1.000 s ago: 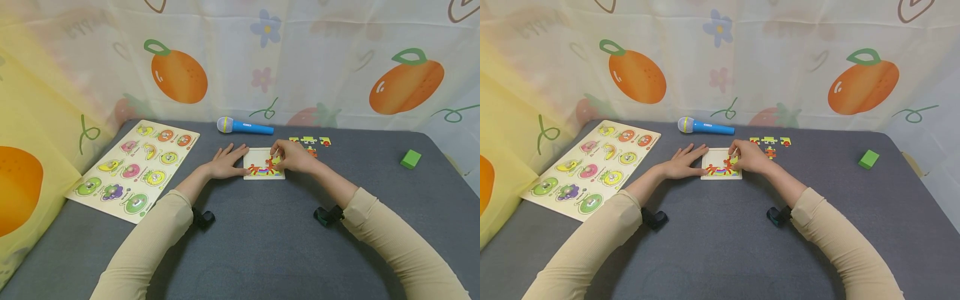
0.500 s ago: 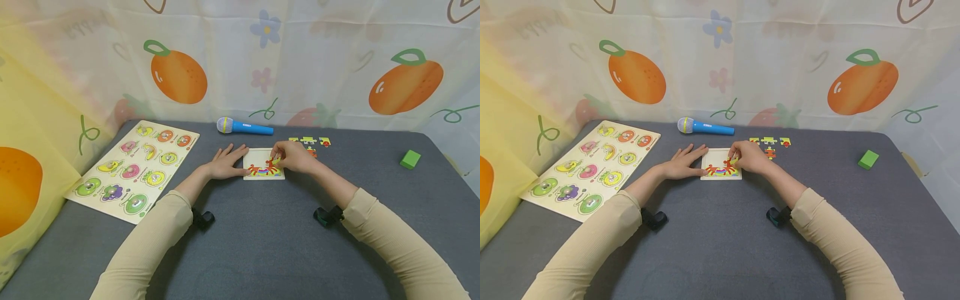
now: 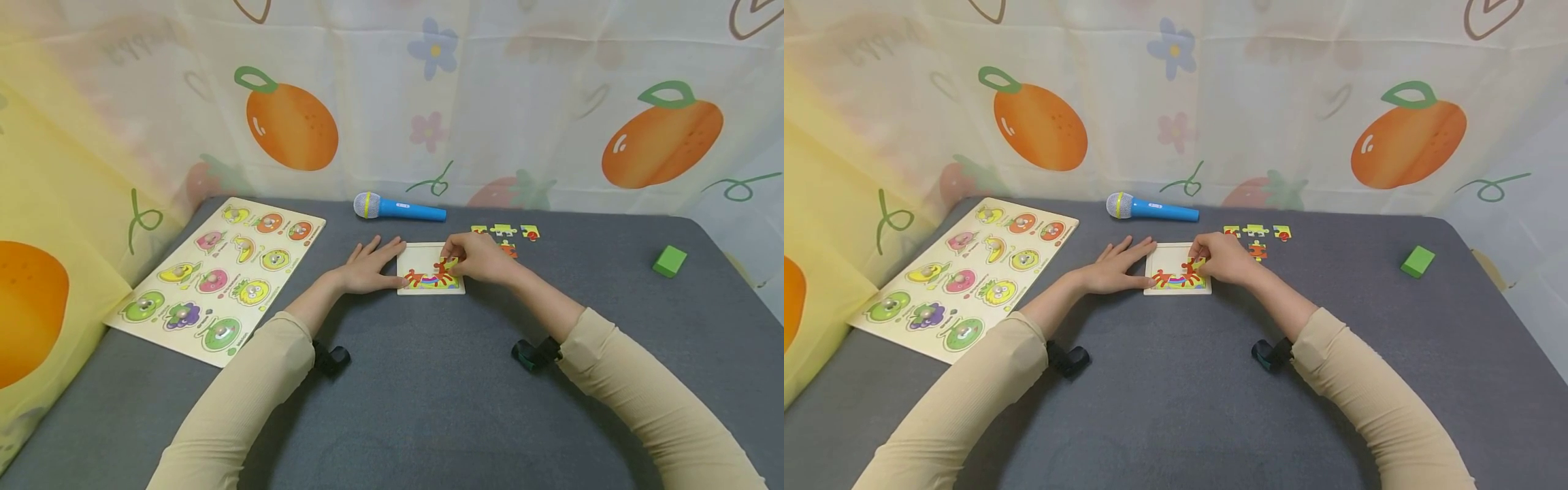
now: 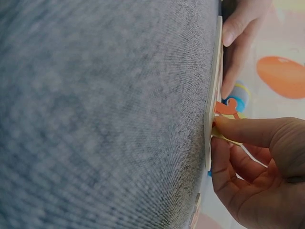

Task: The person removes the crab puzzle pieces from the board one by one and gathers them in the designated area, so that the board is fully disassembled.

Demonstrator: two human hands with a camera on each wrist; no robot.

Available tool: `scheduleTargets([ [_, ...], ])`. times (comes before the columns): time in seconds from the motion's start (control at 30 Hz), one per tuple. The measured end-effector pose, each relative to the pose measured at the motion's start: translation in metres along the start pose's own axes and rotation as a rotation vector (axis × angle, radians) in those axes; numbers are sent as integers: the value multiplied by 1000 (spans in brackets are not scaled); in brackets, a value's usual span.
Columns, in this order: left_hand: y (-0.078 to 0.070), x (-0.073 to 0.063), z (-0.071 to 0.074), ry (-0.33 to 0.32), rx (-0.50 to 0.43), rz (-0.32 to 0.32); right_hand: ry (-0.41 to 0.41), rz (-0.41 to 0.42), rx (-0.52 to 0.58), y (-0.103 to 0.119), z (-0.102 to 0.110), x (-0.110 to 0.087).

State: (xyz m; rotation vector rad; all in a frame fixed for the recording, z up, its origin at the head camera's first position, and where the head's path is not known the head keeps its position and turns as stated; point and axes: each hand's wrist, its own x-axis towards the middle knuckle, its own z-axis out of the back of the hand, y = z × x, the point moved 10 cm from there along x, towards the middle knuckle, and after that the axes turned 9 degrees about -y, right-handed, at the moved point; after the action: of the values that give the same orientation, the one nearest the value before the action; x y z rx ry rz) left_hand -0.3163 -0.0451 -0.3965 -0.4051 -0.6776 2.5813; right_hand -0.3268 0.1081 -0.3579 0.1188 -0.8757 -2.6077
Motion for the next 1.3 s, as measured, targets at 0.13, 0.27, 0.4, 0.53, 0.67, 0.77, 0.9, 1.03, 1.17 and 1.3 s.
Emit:
scheduleTargets([
  [0.13,0,1,0,-3,0,-2,4,2,4,-1,1,0],
  [0.27,1,1,0,-7,4,1,7,2,9,-2,1,1],
  [0.4,1,1,0,-8,7,4,8,3,7,-2,0,2],
  [0.53,0,1,1,-8,4,2,4,8,1,-2,1,2],
  [0.67,0,0,2,-7,2,0,4,4,1,-3,1,3],
  [0.77,-1,0,1,-5,0,-1,9,-13,14,-4,2,2],
  [0.9,-1,0,1,-3,1,1,13,-33,36,-4,3,2],
  [1.03,0,0,1,-3,6,6,16,-31,40,-4,3,1],
  [1.17,0,0,2,-3,8,8,19,-30,40,-4,3,1],
  [1.3,0,0,1,-1,14,13,26,-33,41,-4,3,1],
])
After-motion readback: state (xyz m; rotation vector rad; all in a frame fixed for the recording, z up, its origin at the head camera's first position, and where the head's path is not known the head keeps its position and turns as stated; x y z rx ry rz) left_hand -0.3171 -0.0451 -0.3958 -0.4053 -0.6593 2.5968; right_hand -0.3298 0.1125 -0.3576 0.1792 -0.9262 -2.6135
